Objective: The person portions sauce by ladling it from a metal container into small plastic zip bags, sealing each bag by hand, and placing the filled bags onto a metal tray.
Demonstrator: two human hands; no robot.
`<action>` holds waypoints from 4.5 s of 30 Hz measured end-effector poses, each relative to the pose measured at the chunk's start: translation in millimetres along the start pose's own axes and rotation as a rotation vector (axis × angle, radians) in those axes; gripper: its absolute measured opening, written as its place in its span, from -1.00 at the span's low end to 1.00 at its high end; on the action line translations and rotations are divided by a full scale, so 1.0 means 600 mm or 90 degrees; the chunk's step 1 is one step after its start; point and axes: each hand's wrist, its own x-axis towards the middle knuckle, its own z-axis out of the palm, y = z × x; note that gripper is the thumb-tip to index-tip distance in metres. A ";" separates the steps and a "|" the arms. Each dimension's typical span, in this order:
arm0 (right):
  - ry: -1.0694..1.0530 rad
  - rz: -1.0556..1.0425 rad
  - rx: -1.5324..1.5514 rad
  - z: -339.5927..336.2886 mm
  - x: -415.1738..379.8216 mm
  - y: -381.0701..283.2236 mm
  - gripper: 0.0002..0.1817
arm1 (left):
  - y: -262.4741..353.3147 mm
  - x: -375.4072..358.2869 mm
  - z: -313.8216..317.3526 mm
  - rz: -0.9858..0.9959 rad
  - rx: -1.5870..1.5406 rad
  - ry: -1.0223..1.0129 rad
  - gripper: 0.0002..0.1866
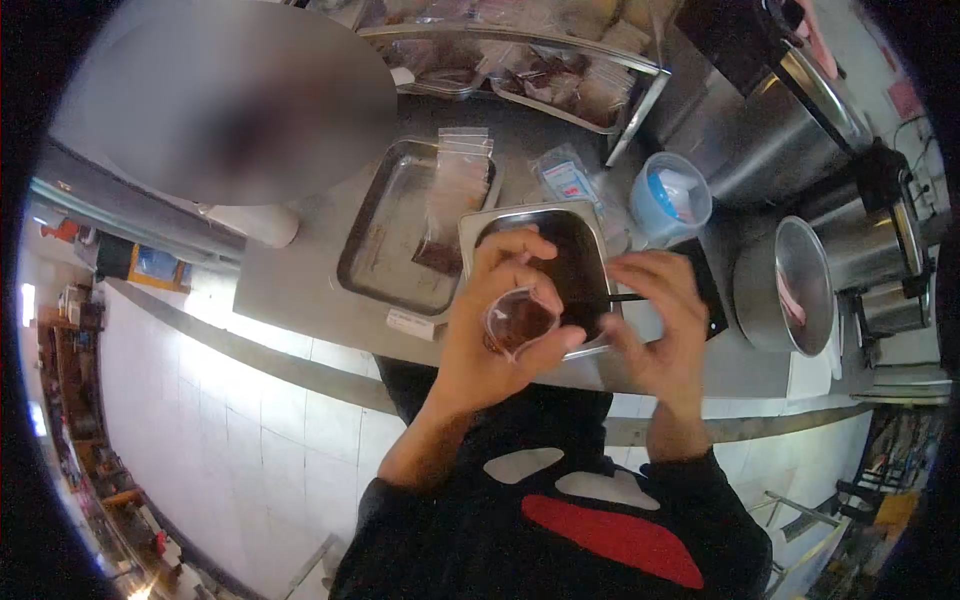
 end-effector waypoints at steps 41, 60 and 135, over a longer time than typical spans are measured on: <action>0.289 0.121 0.514 0.042 -0.022 -0.019 -0.70 | 0.189 -0.057 0.052 0.058 -0.856 -0.374 0.13; 0.258 0.136 0.649 0.018 -0.051 0.030 -0.70 | 0.176 -0.043 0.102 0.340 -0.610 -0.537 -0.16; -0.039 -0.029 0.150 0.086 0.011 -0.056 -0.41 | 0.022 -0.054 -0.041 0.001 0.223 0.123 -0.81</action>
